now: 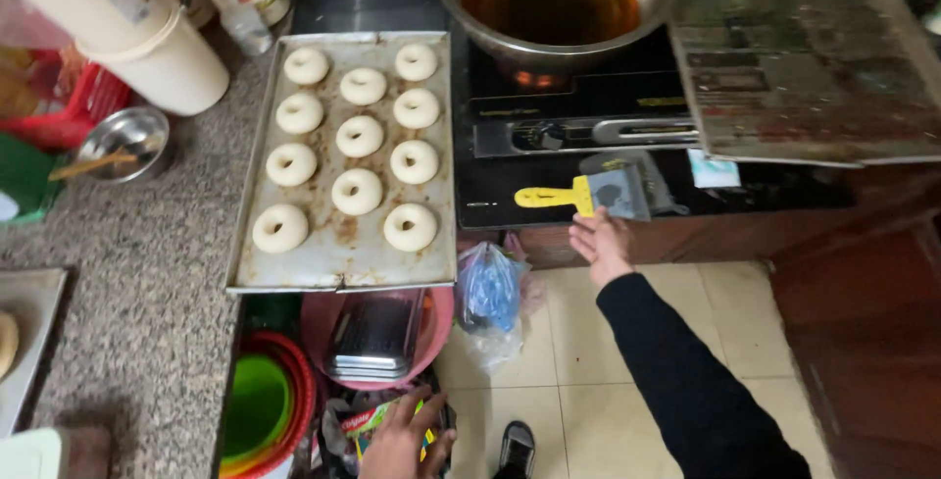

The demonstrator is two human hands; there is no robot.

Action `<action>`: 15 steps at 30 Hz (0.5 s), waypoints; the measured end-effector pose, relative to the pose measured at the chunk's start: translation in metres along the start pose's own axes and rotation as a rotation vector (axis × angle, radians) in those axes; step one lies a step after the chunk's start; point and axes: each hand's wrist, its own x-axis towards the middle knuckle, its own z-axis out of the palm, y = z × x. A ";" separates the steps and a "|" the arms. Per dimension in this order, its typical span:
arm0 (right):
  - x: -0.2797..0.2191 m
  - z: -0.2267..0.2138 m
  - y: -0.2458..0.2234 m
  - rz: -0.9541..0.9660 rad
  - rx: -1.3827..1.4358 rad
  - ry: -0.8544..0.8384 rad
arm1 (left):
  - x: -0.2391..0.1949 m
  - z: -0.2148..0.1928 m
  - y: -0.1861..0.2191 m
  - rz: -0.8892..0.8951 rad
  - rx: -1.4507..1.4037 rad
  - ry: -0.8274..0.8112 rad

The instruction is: The person organizes ingredients on a counter, then moves to the stove to fry doughnut-shaped buns in a wok of oil. They use chopsticks to turn the buns as they cook. Finally, they prepare to slice packaged sausages on a cutting board.

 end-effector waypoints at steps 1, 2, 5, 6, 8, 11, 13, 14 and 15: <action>0.017 0.002 0.002 0.005 -0.031 0.024 | -0.005 0.006 0.000 -0.043 -0.036 0.008; 0.035 0.008 0.005 0.006 -0.060 0.047 | -0.010 0.013 -0.002 -0.085 -0.070 0.020; 0.106 -0.011 0.036 0.019 -0.017 0.030 | -0.015 -0.009 0.022 -0.123 -0.145 0.052; 0.079 -0.001 0.022 0.024 -0.031 0.012 | -0.016 -0.010 0.025 -0.142 -0.148 0.065; 0.023 0.014 -0.010 0.029 -0.137 0.105 | -0.017 -0.012 0.033 -0.066 -0.260 0.190; 0.059 -0.009 0.002 0.068 -0.389 -0.038 | -0.021 -0.022 0.052 -0.102 -0.303 0.201; 0.048 -0.007 0.009 0.062 -0.412 -0.048 | -0.030 -0.043 0.075 -0.201 -0.383 0.174; 0.042 0.005 0.011 0.053 -0.412 -0.049 | -0.035 -0.057 0.085 -0.278 -0.454 0.138; 0.004 0.017 0.017 0.047 -0.438 -0.088 | -0.039 -0.059 0.090 -0.304 -0.462 0.177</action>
